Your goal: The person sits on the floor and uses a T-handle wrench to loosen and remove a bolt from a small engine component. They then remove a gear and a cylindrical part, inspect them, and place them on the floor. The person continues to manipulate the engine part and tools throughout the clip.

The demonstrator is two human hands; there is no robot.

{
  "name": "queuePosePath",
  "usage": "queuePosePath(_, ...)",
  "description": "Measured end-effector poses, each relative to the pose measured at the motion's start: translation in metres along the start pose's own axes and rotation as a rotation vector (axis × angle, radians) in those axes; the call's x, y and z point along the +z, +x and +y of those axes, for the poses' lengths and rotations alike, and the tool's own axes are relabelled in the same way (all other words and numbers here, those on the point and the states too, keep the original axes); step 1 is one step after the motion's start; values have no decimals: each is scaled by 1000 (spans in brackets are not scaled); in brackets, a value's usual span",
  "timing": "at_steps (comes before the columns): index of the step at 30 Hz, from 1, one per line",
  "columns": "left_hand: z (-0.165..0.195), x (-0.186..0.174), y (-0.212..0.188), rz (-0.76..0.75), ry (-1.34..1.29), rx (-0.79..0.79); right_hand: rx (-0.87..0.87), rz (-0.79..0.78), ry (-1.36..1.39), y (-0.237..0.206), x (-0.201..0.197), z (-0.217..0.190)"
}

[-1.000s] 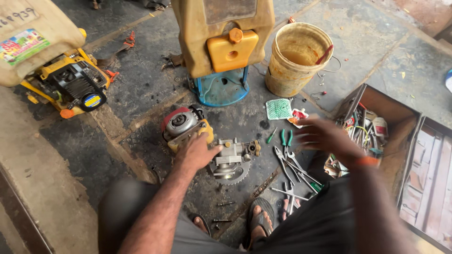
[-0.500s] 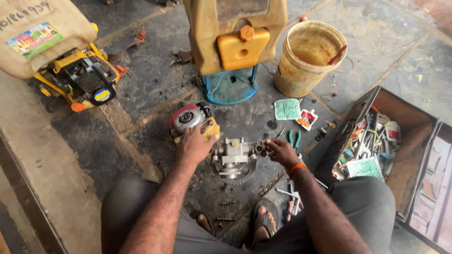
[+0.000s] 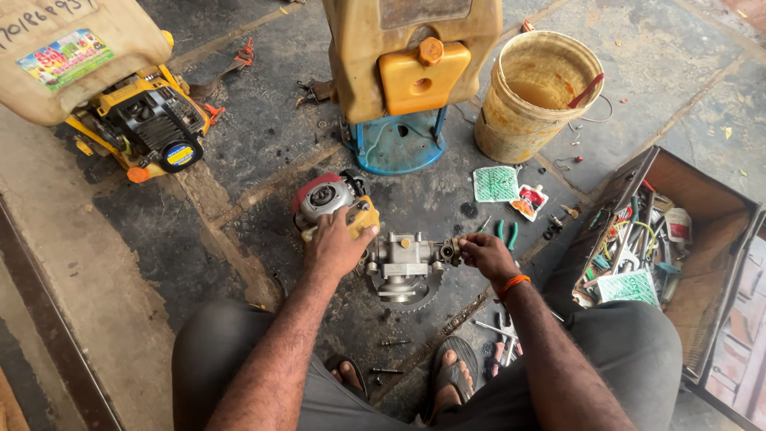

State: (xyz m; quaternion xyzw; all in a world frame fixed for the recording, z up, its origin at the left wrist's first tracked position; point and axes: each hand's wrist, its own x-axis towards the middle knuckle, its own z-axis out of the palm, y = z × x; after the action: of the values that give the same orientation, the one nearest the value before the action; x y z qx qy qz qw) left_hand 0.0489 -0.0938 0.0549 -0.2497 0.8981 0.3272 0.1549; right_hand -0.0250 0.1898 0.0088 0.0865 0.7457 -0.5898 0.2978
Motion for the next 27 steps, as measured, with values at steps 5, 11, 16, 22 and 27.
queuePosePath(5, 2, -1, -2, -49, -29, -30, 87, 26, -90, -6, 1, -5)
queuePosePath(11, -3, 0, -1, -22, 4, 17, 15, 91, -160, -4, 7, 0)
queuePosePath(16, -4, 0, 0, -22, 6, 10, 13, 72, -105, 4, 4, 9)
queuePosePath(22, -2, 0, -4, -55, -26, -10, 32, 35, -65, 8, -3, 11)
queuePosePath(27, 1, 0, -5, -58, -40, -3, 28, 24, -63, 3, -4, 9)
